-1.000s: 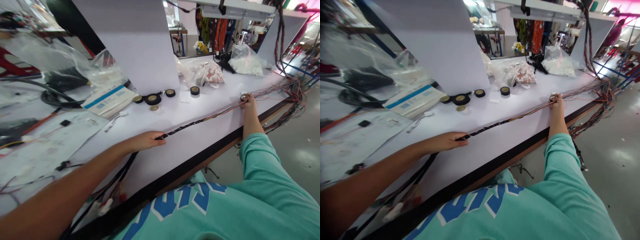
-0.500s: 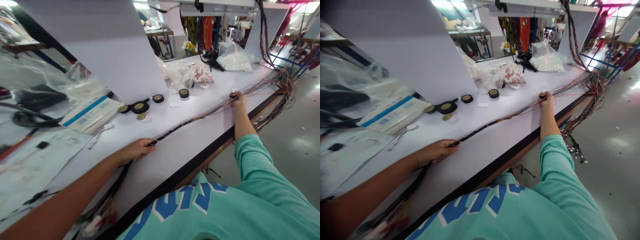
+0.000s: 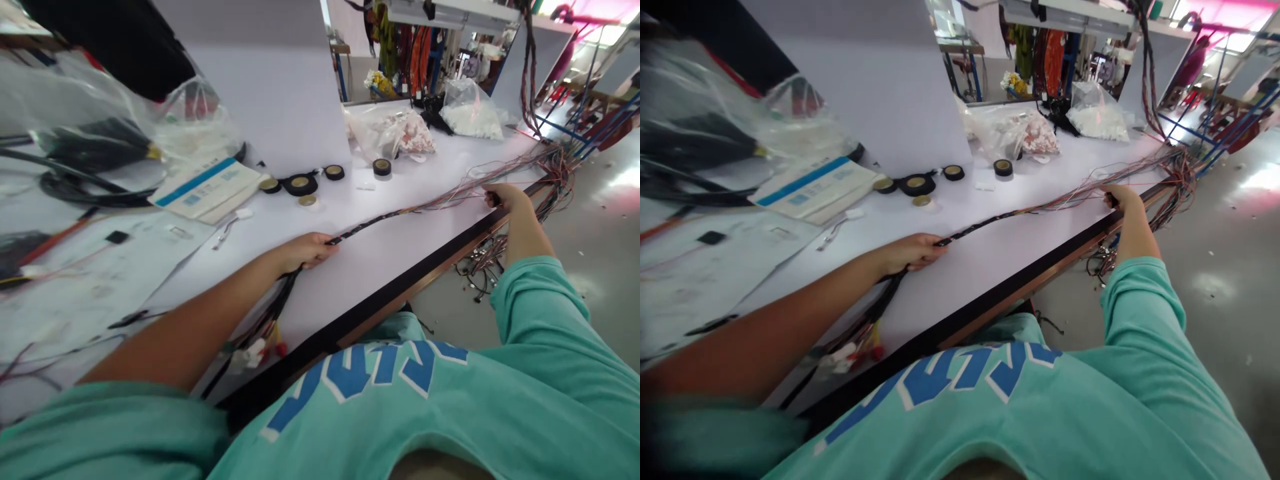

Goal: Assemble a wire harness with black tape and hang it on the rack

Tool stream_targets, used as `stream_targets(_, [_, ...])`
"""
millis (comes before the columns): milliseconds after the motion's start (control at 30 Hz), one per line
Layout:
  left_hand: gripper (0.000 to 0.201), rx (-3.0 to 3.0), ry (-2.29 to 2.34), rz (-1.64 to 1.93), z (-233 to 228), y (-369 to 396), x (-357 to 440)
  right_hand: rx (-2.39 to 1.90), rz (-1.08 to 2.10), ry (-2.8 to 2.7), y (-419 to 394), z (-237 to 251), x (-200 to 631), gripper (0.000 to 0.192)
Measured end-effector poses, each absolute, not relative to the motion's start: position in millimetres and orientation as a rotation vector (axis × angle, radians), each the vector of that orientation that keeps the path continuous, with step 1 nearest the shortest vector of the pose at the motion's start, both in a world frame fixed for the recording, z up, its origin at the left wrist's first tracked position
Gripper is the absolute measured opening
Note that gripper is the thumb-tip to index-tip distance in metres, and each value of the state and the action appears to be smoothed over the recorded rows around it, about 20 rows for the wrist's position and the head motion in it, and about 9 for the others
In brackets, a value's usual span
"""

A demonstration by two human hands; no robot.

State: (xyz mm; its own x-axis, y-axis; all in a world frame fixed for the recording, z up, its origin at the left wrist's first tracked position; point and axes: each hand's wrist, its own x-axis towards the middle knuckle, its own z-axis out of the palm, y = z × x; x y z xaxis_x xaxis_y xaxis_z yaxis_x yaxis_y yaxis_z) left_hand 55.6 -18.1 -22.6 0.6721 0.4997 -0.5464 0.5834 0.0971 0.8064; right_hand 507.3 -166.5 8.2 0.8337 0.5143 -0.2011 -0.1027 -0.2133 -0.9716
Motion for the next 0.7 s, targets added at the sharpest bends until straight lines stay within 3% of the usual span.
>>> stream_targets(100, [0.025, 1.505, 0.876, -0.053, -22.7, -15.9, 57.1, -2.06, 0.437, -0.521, -178.9, 11.0, 464.0, 0.009])
stream_targets(200, [0.024, 1.504, 0.868, -0.071, -21.9, -15.2, 59.0, -2.472, 0.216, -1.175, -184.2, 2.2, 393.7, 0.032])
stream_targets(267, [0.025, 1.51, 0.868, -0.099, -19.7, -14.9, 59.8, -2.531, 0.172, -1.667, -186.4, -5.2, 348.5, 0.041])
stream_targets(400, [0.025, 1.491, 0.837, -0.2, -8.9, -13.3, 58.4, -2.612, 0.087, -1.935, -189.3, -10.4, 297.8, 0.063])
stream_targets(600, [0.031, 1.44, 0.722, -0.292, 6.5, -7.5, 53.3, -2.497, 0.044, -2.204, -194.7, -5.0, 295.2, 0.041])
stream_targets(700, [0.03, 1.423, 0.696, -0.328, 8.8, -6.0, 53.2, -2.521, -0.001, -2.201, -195.1, -3.7, 299.2, 0.04])
